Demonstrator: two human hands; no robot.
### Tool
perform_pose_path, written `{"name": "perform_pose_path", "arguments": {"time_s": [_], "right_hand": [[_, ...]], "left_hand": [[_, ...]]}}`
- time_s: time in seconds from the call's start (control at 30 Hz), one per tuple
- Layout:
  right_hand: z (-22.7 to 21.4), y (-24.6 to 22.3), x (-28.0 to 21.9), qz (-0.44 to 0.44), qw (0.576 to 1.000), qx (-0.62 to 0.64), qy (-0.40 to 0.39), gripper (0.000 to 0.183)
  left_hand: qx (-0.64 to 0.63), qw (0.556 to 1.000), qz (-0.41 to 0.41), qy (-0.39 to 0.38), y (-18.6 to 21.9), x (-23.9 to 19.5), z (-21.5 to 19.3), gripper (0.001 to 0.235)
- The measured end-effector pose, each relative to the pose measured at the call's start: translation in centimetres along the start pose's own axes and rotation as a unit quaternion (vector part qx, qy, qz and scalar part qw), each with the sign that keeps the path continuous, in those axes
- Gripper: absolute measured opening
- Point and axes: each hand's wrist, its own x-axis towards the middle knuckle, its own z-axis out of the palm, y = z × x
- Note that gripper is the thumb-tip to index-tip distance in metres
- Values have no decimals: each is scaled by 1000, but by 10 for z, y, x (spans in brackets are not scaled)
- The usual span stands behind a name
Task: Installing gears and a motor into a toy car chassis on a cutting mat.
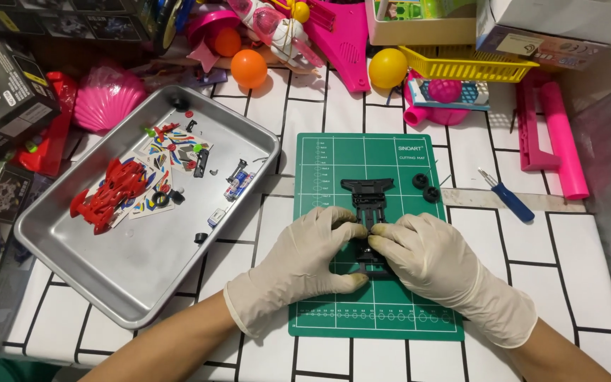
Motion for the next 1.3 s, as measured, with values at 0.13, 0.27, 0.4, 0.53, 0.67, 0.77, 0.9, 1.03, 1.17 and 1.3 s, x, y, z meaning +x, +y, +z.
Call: {"name": "perform_pose_path", "arguments": {"time_s": [0.13, 0.27, 0.4, 0.53, 0.67, 0.77, 0.9, 1.03, 1.17, 1.3], "right_hand": [[0, -1, 0, 19, 1000, 16, -7, 12], [-4, -4, 2, 77, 994, 70, -13, 12], [-1, -1, 1, 117, 987, 113, -12, 13], [-19, -17, 24, 147, 983, 106, -5, 7], [-13, -16, 20, 156, 982, 105, 6, 10], [-9, -11, 15, 170, 963, 207, 35, 11], [3, -1, -5, 125, 989, 83, 3, 16], [7, 3, -9, 121, 988, 94, 6, 14], [6, 0, -5, 120, 988, 96, 14, 11], [-5, -3, 6, 109, 988, 106, 22, 13]], "left_hand": [[-8, 1000, 5, 9, -2, 0, 2, 65], [3, 1000, 13, 22, -1, -1, 3, 64], [1, 1000, 19, 23, -2, 0, 3, 66], [6, 1000, 18, 23, -2, 1, 2, 65], [4, 999, 18, 26, -1, 0, 1, 65], [-2, 1000, 14, 23, 0, 1, 1, 65], [5, 999, 17, 28, 0, 2, 1, 64], [2, 1000, 13, 27, 0, 1, 0, 64], [-7, 999, 19, 25, -2, 1, 2, 65], [-7, 1000, 17, 21, -1, 2, 0, 65]]}}
